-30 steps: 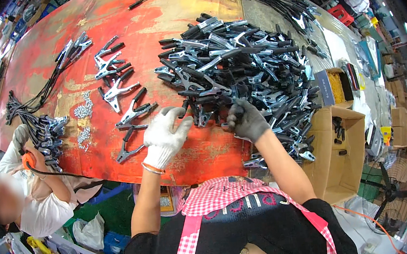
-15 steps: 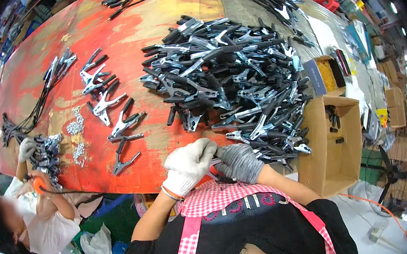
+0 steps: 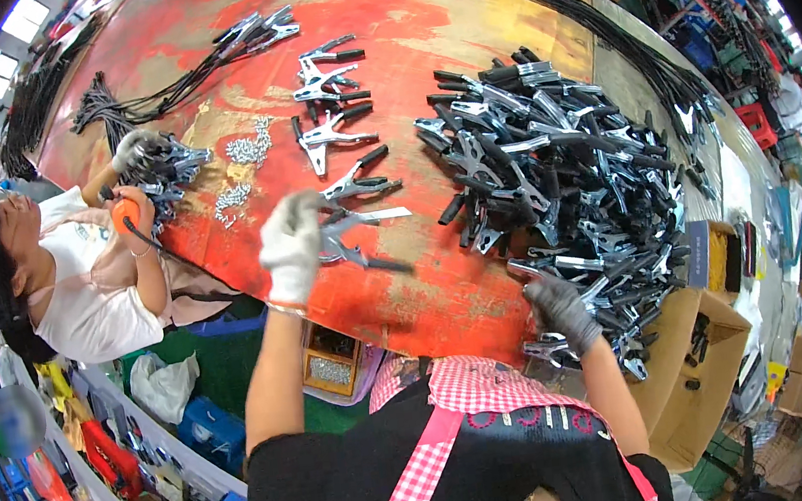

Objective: Assembling metal clamps by attaching plastic covers and connecting wires.

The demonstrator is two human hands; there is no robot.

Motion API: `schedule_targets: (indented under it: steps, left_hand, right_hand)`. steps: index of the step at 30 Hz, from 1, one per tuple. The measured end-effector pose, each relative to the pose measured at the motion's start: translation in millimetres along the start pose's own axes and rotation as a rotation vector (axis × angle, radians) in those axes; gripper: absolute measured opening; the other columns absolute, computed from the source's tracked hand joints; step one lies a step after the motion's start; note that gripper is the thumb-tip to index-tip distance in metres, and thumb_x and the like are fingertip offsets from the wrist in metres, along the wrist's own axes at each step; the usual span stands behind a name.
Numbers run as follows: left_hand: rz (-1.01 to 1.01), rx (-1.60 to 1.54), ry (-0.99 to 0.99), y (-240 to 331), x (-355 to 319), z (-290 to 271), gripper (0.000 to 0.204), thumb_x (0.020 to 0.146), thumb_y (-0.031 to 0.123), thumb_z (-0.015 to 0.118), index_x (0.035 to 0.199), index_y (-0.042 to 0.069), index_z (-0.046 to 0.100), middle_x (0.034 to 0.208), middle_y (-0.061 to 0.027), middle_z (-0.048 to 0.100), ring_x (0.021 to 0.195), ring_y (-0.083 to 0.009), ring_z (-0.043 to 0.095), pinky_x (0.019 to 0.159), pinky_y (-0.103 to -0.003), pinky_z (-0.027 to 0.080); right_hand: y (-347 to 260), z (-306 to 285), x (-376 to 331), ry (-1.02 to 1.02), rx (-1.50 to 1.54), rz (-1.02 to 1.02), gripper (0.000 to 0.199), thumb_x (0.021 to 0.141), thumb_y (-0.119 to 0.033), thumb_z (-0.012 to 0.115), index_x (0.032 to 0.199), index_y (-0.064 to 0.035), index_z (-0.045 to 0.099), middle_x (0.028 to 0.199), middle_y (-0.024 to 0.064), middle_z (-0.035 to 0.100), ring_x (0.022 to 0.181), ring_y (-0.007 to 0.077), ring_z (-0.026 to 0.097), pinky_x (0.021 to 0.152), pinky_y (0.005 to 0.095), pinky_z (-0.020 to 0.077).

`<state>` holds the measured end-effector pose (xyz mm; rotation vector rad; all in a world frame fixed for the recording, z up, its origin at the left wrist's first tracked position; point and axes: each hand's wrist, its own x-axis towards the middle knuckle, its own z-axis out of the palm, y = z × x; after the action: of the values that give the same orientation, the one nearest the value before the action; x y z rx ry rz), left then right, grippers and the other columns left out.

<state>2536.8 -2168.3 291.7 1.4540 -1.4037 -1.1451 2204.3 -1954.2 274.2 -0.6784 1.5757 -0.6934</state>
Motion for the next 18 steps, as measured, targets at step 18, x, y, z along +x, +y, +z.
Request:
schedule_targets:
  steps: [18]
  left_hand:
    - [0.019,-0.113,-0.538,37.1,-50.0,70.0,0.042,0.084,0.02,0.065,0.12,0.002,0.053,0.11,-0.0111,0.061,0.096,-0.0153,0.059,0.083,-0.028,0.047]
  right_hand:
    - [-32.8,47.7,25.1,0.188,0.358,-0.071,0.018,0.083,-0.025,0.06,0.085,-0.0078,0.064,0.057,-0.0009,0.052,0.047,0.0145,0.051,0.044,0.0293,0.0426]
